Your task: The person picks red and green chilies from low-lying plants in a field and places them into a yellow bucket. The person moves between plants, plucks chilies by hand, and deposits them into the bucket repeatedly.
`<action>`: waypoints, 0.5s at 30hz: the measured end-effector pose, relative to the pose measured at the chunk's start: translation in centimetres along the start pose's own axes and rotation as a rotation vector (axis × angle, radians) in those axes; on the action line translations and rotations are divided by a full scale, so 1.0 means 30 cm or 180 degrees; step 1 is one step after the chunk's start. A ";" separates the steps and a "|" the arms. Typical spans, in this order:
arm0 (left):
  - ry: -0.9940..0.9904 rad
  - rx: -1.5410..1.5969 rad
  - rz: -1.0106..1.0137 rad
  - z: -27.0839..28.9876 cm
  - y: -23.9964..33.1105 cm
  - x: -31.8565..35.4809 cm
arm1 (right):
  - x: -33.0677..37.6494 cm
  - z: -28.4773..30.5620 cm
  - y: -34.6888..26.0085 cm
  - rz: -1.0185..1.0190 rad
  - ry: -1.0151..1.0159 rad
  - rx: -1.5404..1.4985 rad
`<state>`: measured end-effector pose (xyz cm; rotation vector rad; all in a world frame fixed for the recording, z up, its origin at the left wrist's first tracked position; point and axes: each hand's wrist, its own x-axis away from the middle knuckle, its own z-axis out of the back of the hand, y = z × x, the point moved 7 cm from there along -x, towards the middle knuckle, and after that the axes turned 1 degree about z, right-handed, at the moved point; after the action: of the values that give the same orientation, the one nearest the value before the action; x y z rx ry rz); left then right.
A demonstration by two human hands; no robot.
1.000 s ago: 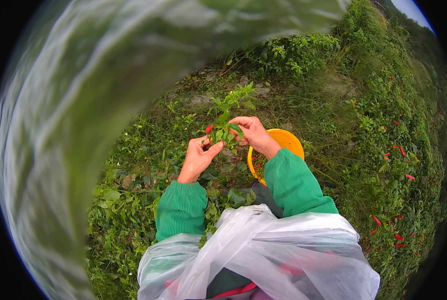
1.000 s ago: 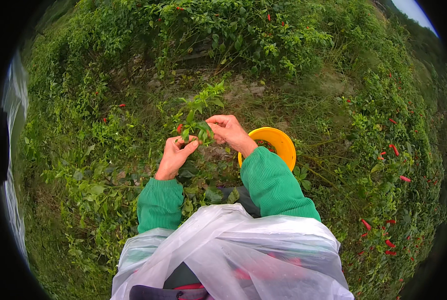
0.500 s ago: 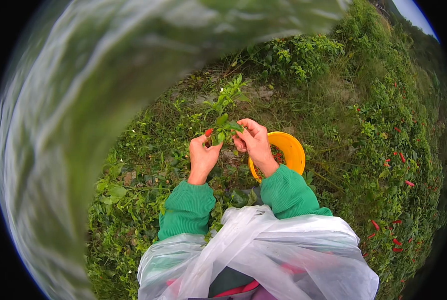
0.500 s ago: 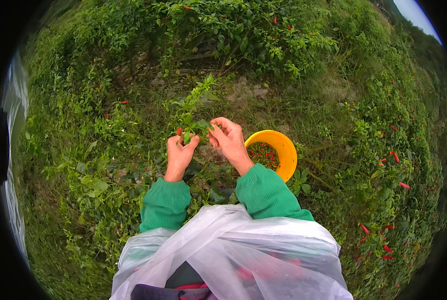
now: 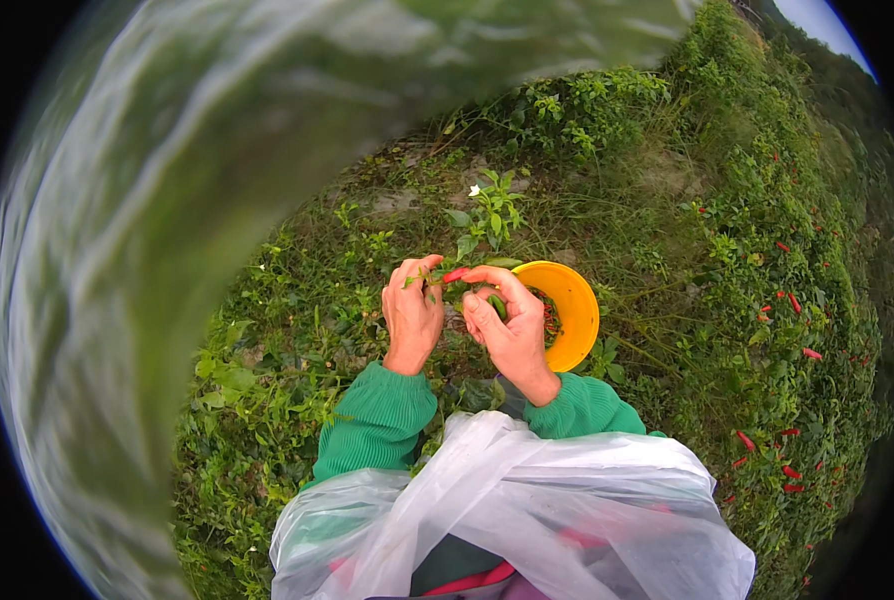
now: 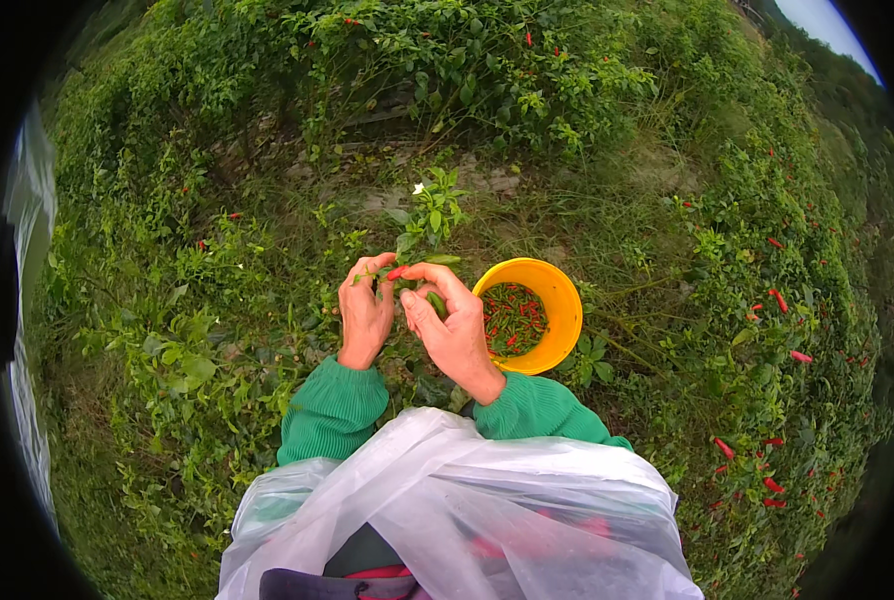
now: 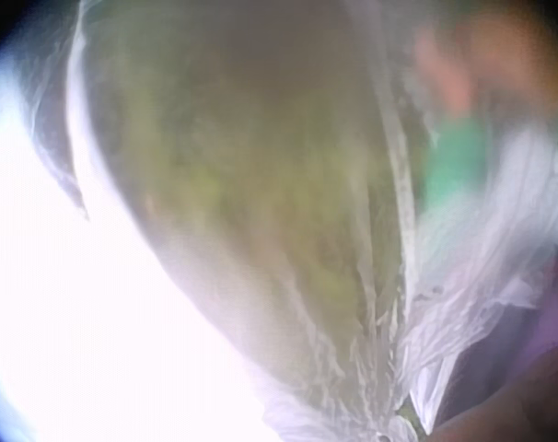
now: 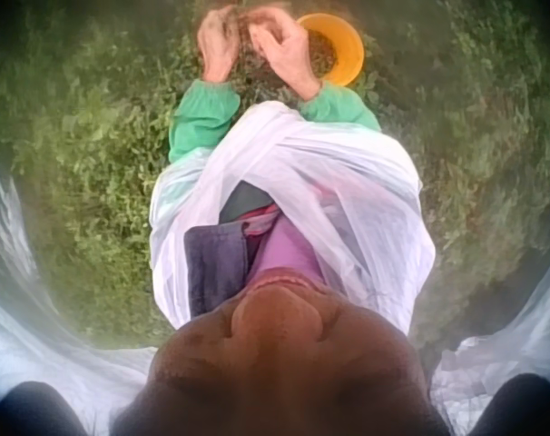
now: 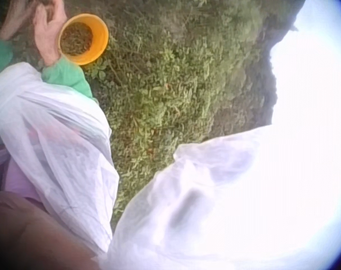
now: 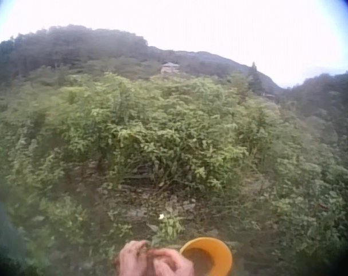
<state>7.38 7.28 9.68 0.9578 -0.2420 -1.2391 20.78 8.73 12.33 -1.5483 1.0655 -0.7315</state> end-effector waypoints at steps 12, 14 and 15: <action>-0.0093 0.0639 -0.0371 0.015 0.030 -0.003 | -0.121 0.071 0.120 -0.0296 0.0060 0.0443; -0.0117 0.0676 -0.0301 0.022 0.027 -0.005 | -0.126 0.067 0.119 -0.0282 0.0019 0.0475; -0.0132 0.0694 -0.0269 0.022 0.026 -0.006 | -0.125 0.064 0.123 -0.0364 0.0058 0.0545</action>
<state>7.44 7.12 10.71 1.1401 -0.3784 -1.3300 19.97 12.83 8.58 -1.4662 0.9087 -0.8934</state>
